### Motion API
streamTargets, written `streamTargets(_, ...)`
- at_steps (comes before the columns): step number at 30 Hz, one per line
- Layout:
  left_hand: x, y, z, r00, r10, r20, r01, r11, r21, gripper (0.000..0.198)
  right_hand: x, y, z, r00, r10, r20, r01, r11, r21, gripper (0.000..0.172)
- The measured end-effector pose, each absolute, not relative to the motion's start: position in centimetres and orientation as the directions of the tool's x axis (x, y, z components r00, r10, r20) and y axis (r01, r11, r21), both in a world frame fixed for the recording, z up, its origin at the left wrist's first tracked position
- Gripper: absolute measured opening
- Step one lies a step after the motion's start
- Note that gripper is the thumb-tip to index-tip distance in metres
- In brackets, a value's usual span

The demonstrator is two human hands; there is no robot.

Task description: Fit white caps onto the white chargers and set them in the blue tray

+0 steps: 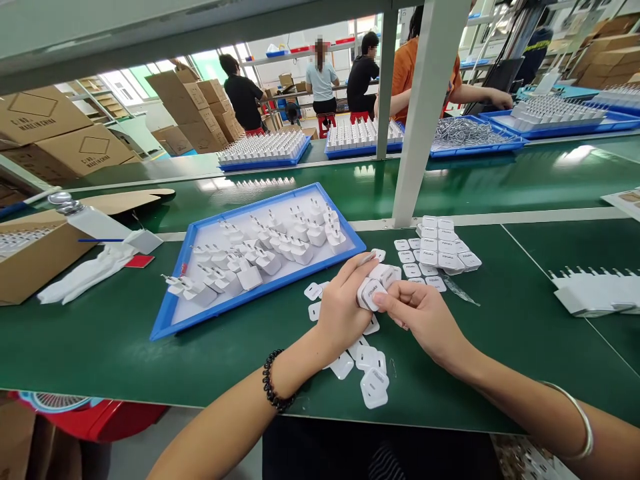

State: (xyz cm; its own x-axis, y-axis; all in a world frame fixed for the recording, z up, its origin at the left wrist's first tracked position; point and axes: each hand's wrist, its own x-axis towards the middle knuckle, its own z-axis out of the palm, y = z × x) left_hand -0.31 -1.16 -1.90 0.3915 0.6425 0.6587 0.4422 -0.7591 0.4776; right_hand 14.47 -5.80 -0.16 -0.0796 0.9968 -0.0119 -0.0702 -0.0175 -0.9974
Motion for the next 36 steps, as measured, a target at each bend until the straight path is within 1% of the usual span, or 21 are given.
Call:
streamTargets(15,-0.2,-1.0,-2.2,0.395,0.67,0.628,0.453,-0.737,0.502,0.038,14.4,-5.5,-0.8,-0.052,0.999,-0.012,0.009,-0.012,-1.0,0.042)
streamTargets(19,-0.2,-1.1,-2.1,0.387,0.676,0.627,0.425,-0.735,0.529,0.039,14.4,-5.5,-0.9,0.04,0.998,0.04,0.044,0.038,-0.998,0.052)
streamTargets(20,-0.2,-1.1,-2.1,0.383,0.681,0.624,0.416,-0.73,0.542,0.04,14.3,-5.5,-1.0,0.073,0.995,0.065,0.068,0.06,-0.996,0.052)
streamTargets(23,-0.1,-0.9,-1.9,0.367,0.706,0.605,0.383,-0.708,0.594,0.041,14.1,-5.7,-1.4,0.162,0.978,0.13,0.167,0.103,-0.981,0.042)
streamTargets(24,0.0,-0.9,-1.9,0.362,0.714,0.599,0.37,-0.7,0.611,0.042,14.1,-5.7,-1.5,0.189,0.971,0.146,0.185,0.11,-0.977,0.043)
streamTargets(25,0.1,-0.9,-1.8,0.359,0.72,0.594,0.356,-0.694,0.626,0.041,14.0,-5.8,-1.7,0.21,0.965,0.156,0.181,0.119,-0.976,0.047)
streamTargets(26,0.2,-0.9,-1.7,0.36,0.722,0.591,0.338,-0.692,0.638,0.04,13.9,-5.8,-1.8,0.221,0.962,0.16,0.153,0.128,-0.98,0.052)
streamTargets(28,0.4,-1.2,-1.5,0.372,0.71,0.599,0.28,-0.7,0.657,0.037,13.8,-5.8,-1.9,0.178,0.973,0.144,0.024,0.142,-0.99,0.065)
streamTargets(30,0.6,-1.6,-1.2,0.38,0.679,0.629,0.218,-0.726,0.652,0.034,13.5,-6.0,-1.8,0.052,0.992,0.116,-0.158,0.123,-0.98,0.077)
streamTargets(31,0.7,-1.8,-1.1,0.381,0.656,0.652,0.197,-0.746,0.636,0.034,13.4,-6.2,-1.8,-0.016,0.995,0.103,-0.241,0.096,-0.966,0.079)
streamTargets(33,0.8,-2.3,-0.9,0.378,0.601,0.705,0.191,-0.795,0.576,0.034,13.0,-6.5,-1.7,-0.099,0.991,0.088,-0.355,0.047,-0.934,0.072)
streamTargets(36,0.8,-2.6,-1.0,0.38,0.511,0.771,0.216,-0.86,0.463,0.039,12.4,-6.8,-1.9,-0.06,0.991,0.119,-0.407,0.085,-0.909,0.056)
